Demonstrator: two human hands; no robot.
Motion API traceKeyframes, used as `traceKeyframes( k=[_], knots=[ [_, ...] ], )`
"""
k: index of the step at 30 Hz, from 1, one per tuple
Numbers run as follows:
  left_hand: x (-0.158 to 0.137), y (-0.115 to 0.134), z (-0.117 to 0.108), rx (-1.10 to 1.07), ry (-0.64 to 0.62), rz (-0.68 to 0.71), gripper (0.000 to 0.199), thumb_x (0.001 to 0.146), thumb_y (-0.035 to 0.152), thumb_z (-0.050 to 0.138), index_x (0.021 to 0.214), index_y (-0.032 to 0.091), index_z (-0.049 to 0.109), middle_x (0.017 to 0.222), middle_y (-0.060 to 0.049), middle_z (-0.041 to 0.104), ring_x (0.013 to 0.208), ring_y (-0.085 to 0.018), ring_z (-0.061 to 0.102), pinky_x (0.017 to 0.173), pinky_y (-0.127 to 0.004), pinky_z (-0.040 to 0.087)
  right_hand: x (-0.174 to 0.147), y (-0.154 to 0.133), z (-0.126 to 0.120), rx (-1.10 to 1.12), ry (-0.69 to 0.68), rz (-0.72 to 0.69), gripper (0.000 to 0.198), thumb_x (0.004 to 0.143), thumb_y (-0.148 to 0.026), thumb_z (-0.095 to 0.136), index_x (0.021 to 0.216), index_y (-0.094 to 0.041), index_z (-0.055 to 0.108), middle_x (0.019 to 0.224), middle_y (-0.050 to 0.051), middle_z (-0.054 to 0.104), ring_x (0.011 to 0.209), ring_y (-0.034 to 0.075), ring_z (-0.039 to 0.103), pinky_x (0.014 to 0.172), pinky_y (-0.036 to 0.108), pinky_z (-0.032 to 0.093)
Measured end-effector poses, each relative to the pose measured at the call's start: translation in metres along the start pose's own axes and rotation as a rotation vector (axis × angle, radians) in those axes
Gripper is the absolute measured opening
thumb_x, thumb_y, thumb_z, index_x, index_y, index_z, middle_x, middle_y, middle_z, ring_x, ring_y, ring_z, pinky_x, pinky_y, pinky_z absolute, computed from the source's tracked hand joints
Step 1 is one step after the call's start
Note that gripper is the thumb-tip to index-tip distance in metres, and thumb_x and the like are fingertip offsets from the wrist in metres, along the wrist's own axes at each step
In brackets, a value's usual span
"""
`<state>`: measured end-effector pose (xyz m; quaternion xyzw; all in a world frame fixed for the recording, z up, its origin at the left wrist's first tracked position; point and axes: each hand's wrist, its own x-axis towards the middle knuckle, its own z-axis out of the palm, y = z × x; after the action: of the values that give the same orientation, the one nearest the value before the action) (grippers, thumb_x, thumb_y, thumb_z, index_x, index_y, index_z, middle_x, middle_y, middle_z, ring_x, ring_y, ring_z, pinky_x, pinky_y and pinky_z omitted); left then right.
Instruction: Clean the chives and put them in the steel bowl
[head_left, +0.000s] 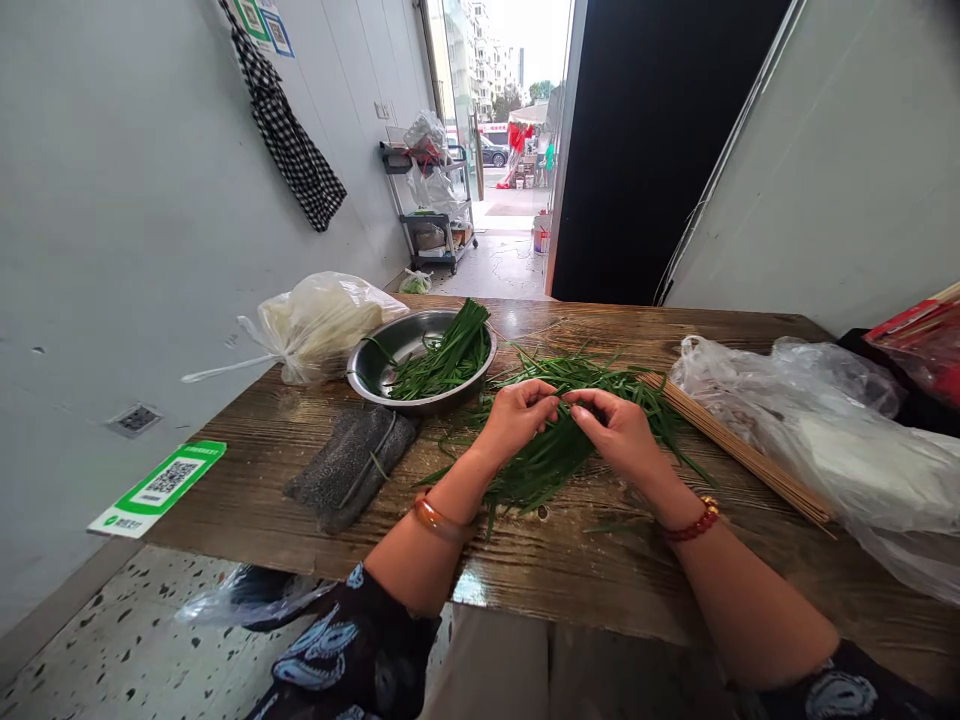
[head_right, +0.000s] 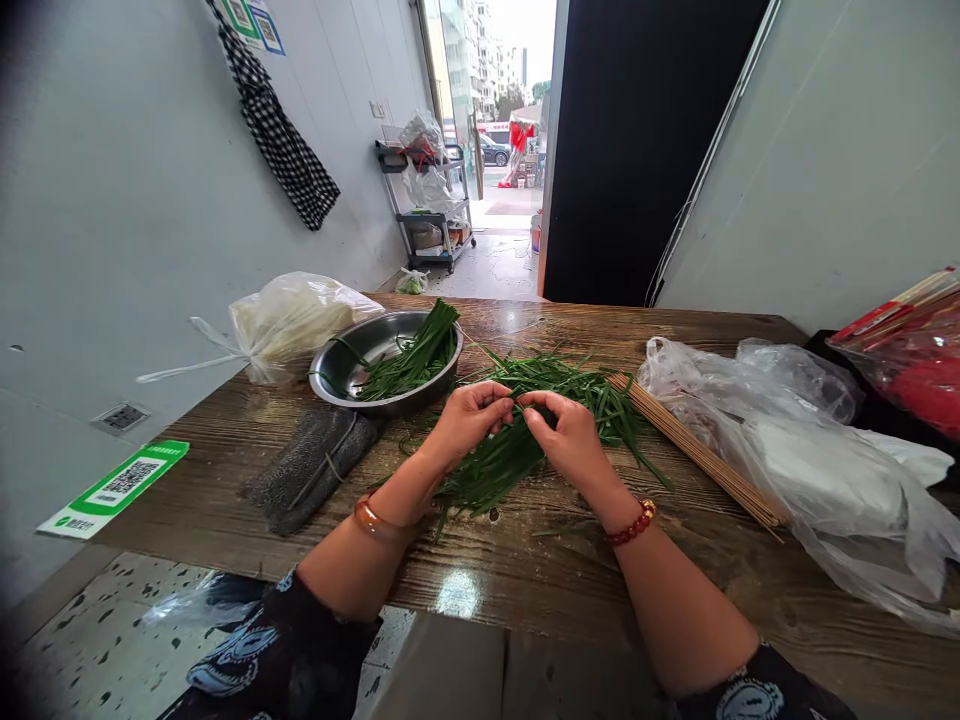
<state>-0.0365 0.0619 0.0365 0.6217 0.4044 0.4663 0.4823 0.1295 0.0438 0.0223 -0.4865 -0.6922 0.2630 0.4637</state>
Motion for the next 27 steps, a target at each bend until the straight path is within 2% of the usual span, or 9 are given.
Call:
traceKeyframes(
  k=[4,6,12,17,20,24,27],
  knots=[
    [-0.001,0.003,-0.001,-0.047,-0.038,-0.017,0.021,0.076,0.032,0.066,0.079,0.012,0.064,0.061,0.001,0.061,0.045,-0.005,0.046,0.046,-0.019,0.034,0.000,-0.001,-0.003,0.022,-0.006,-0.014,0.047,0.082,-0.033,0.055,0.126,-0.016,0.059,0.077,0.001,0.063,0.064,0.014,0.054,0.061,0.026,0.042],
    [-0.002,0.004,-0.003,-0.076,-0.064,-0.034,0.024,0.075,0.035,0.067,0.078,0.011,0.063,0.061,0.000,0.060,0.046,-0.005,0.045,0.046,-0.019,0.033,0.000,-0.001,-0.004,0.038,-0.028,-0.026,0.051,0.084,-0.033,0.055,0.132,-0.017,0.055,0.077,0.000,0.061,0.064,0.013,0.052,0.060,0.025,0.041],
    [-0.002,0.004,-0.005,-0.149,-0.092,-0.078,0.028,0.071,0.037,0.071,0.076,0.011,0.062,0.060,0.001,0.060,0.046,-0.004,0.043,0.045,-0.018,0.030,-0.001,-0.003,-0.005,0.022,-0.036,-0.031,0.046,0.083,-0.035,0.056,0.125,-0.018,0.063,0.079,0.000,0.060,0.064,0.013,0.051,0.061,0.026,0.041],
    [-0.003,0.005,-0.004,-0.100,-0.096,-0.075,0.024,0.072,0.034,0.069,0.076,0.011,0.063,0.059,0.000,0.060,0.046,-0.005,0.043,0.045,-0.019,0.031,-0.001,-0.004,-0.006,0.011,-0.039,-0.028,0.046,0.084,-0.036,0.056,0.125,-0.019,0.063,0.079,0.000,0.058,0.062,0.012,0.048,0.059,0.025,0.040],
    [-0.003,0.005,-0.002,-0.006,-0.077,-0.051,0.018,0.075,0.030,0.065,0.075,0.012,0.064,0.059,0.000,0.060,0.046,-0.006,0.043,0.045,-0.020,0.030,-0.002,-0.003,-0.005,-0.003,-0.033,-0.036,0.046,0.085,-0.036,0.055,0.126,-0.019,0.063,0.079,0.001,0.058,0.063,0.012,0.049,0.060,0.025,0.040],
    [-0.003,0.003,0.003,0.254,0.040,0.061,0.011,0.076,0.020,0.061,0.067,0.014,0.064,0.057,0.001,0.060,0.051,-0.008,0.046,0.050,-0.020,0.034,-0.002,-0.002,-0.002,-0.037,-0.006,-0.044,0.043,0.084,-0.033,0.055,0.123,-0.018,0.065,0.082,0.003,0.062,0.069,0.014,0.054,0.065,0.027,0.043],
    [-0.003,0.001,0.007,0.310,0.087,0.088,0.010,0.076,0.017,0.058,0.071,0.014,0.066,0.061,0.001,0.064,0.054,-0.009,0.051,0.053,-0.020,0.038,-0.002,-0.001,-0.001,-0.026,0.010,-0.055,0.040,0.084,-0.032,0.055,0.121,-0.018,0.065,0.084,0.003,0.064,0.073,0.015,0.055,0.068,0.027,0.044]
  ],
)
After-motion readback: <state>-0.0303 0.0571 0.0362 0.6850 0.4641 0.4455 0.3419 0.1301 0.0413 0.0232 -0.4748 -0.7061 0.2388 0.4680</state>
